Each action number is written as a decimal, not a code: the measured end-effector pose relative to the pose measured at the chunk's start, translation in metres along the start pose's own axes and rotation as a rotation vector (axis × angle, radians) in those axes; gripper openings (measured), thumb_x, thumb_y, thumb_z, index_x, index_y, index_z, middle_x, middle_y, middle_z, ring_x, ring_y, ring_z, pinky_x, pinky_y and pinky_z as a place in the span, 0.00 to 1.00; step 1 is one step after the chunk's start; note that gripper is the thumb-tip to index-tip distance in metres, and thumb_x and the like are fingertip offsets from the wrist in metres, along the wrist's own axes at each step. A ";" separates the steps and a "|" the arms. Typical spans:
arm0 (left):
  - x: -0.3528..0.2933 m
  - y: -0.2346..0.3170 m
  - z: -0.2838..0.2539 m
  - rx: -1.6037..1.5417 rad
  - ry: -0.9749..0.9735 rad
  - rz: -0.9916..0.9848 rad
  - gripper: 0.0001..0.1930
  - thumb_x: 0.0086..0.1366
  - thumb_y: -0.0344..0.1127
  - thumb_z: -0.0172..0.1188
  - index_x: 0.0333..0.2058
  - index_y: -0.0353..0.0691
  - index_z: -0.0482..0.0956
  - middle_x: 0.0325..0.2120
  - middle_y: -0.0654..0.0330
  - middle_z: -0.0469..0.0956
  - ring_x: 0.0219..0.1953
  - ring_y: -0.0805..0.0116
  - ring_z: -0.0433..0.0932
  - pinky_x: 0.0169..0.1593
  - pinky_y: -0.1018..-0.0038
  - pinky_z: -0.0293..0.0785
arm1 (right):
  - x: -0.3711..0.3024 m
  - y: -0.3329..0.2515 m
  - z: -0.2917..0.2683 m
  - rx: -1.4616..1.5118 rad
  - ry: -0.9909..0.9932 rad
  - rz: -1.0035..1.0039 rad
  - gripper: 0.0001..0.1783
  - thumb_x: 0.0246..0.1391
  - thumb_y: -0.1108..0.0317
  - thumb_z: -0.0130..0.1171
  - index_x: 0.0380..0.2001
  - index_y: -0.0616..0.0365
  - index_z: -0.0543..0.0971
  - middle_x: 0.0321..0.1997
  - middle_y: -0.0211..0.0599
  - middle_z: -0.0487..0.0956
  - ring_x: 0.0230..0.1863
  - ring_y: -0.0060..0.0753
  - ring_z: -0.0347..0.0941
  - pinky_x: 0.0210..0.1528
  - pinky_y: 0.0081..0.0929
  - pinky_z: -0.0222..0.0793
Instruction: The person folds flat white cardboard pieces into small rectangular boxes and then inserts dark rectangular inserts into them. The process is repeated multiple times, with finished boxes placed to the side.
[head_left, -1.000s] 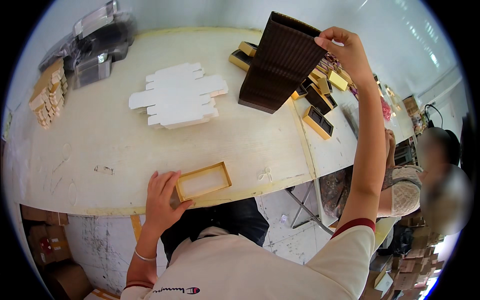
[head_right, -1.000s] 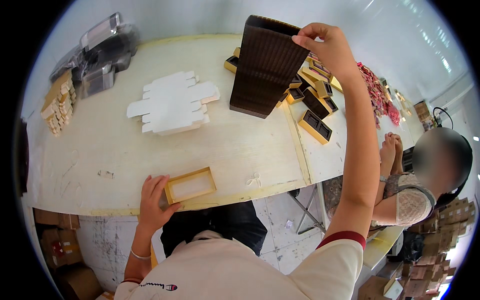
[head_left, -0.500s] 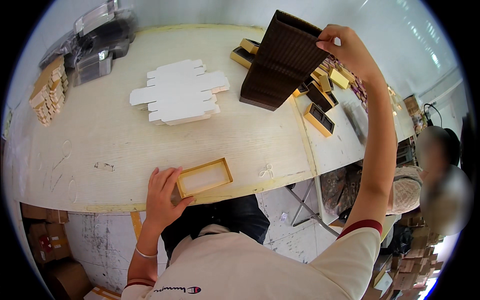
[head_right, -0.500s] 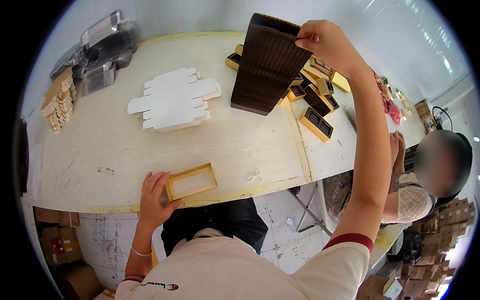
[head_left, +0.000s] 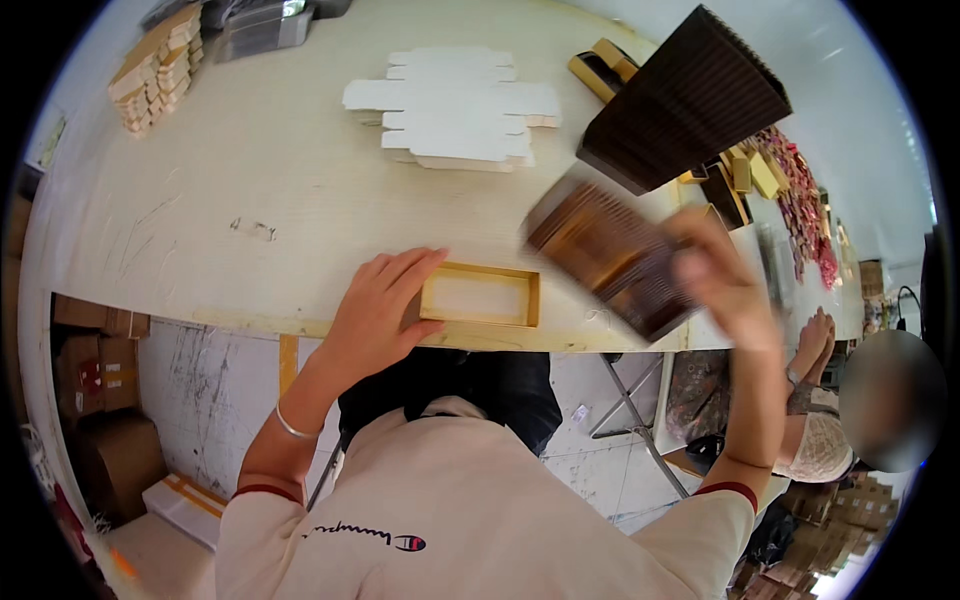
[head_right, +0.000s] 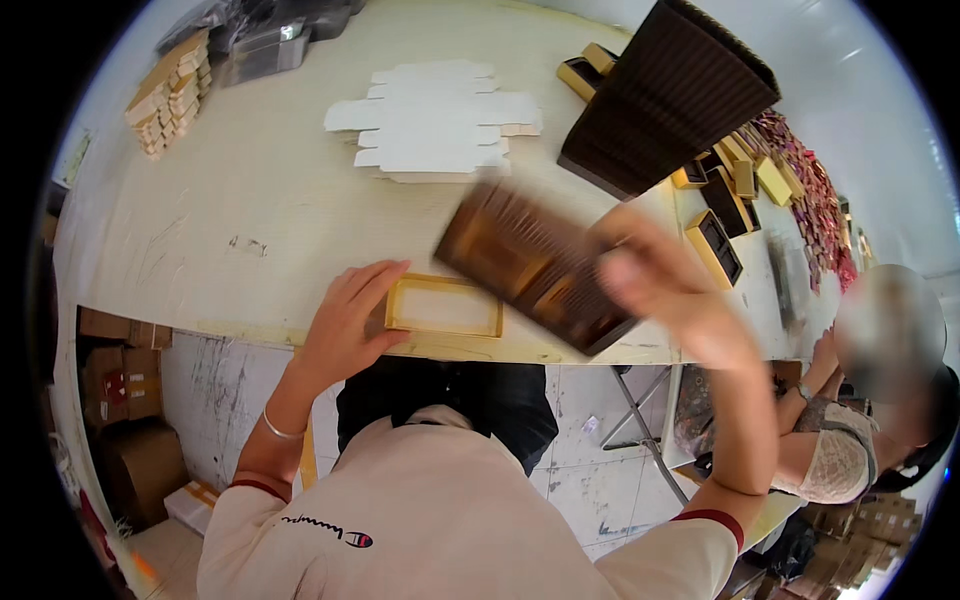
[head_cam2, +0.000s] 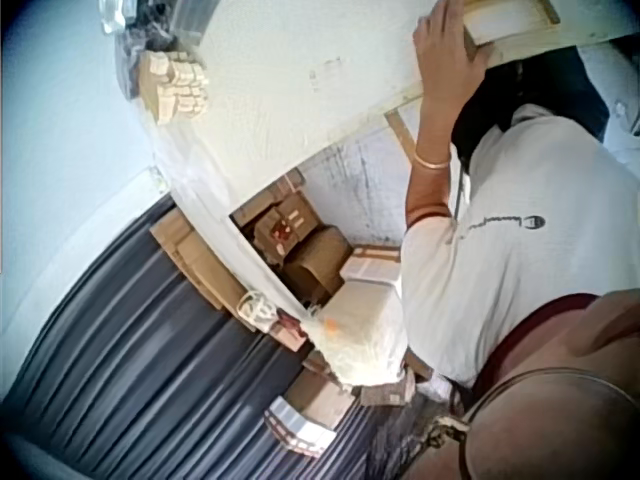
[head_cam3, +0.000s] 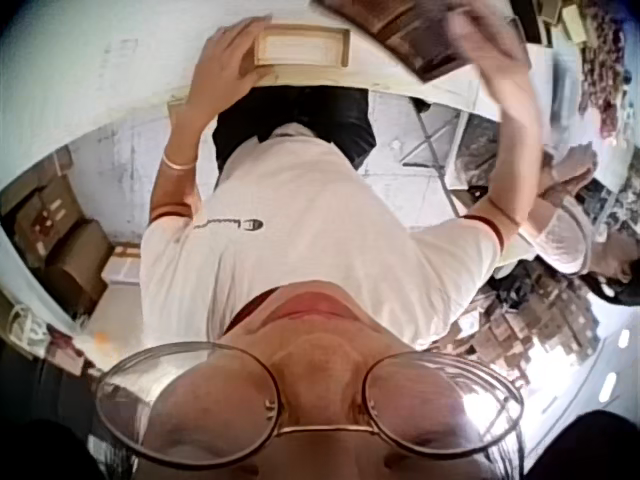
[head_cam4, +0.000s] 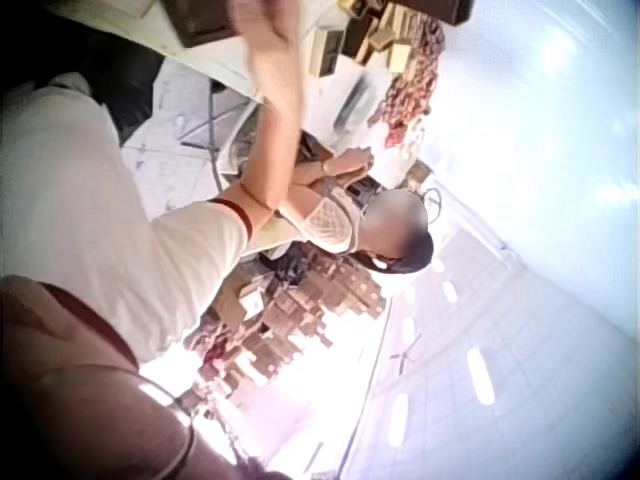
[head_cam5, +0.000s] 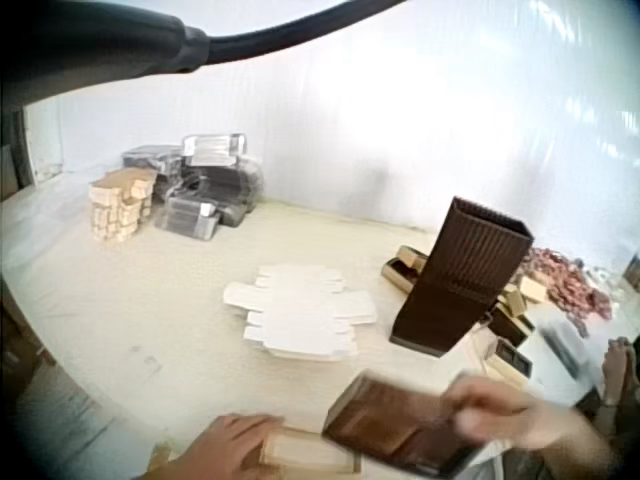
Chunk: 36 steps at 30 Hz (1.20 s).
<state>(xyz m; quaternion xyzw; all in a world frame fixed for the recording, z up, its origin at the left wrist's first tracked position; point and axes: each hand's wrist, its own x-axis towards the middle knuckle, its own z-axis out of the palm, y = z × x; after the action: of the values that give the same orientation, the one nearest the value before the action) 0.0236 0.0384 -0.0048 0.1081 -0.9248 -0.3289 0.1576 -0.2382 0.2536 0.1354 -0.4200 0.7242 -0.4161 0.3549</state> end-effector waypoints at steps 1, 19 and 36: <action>0.002 -0.001 -0.001 -0.040 -0.008 -0.010 0.37 0.48 0.30 0.69 0.59 0.40 0.65 0.55 0.53 0.68 0.55 0.52 0.67 0.57 0.62 0.65 | 0.009 0.002 0.031 0.109 -0.180 0.185 0.15 0.60 0.57 0.56 0.43 0.57 0.74 0.40 0.24 0.69 0.42 0.15 0.61 0.45 0.17 0.56; 0.025 0.009 -0.011 -0.135 -0.227 -0.022 0.35 0.50 0.23 0.65 0.59 0.45 0.66 0.52 0.58 0.66 0.41 0.58 0.74 0.43 0.67 0.74 | 0.059 0.040 0.111 -0.003 -0.105 0.315 0.21 0.62 0.53 0.51 0.38 0.65 0.72 0.24 0.40 0.73 0.16 0.30 0.68 0.17 0.26 0.66; 0.036 -0.003 0.008 0.135 -0.136 0.113 0.49 0.47 0.60 0.68 0.64 0.45 0.59 0.66 0.47 0.50 0.59 0.43 0.60 0.61 0.57 0.60 | 0.041 0.082 0.115 -0.804 -0.054 -0.863 0.17 0.47 0.66 0.63 0.42 0.61 0.78 0.29 0.36 0.70 0.29 0.37 0.69 0.31 0.31 0.67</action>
<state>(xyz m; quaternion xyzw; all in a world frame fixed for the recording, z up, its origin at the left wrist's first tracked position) -0.0122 0.0301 -0.0051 0.0436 -0.9581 -0.2628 0.1052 -0.1804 0.2060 0.0085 -0.7888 0.5794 -0.2047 -0.0153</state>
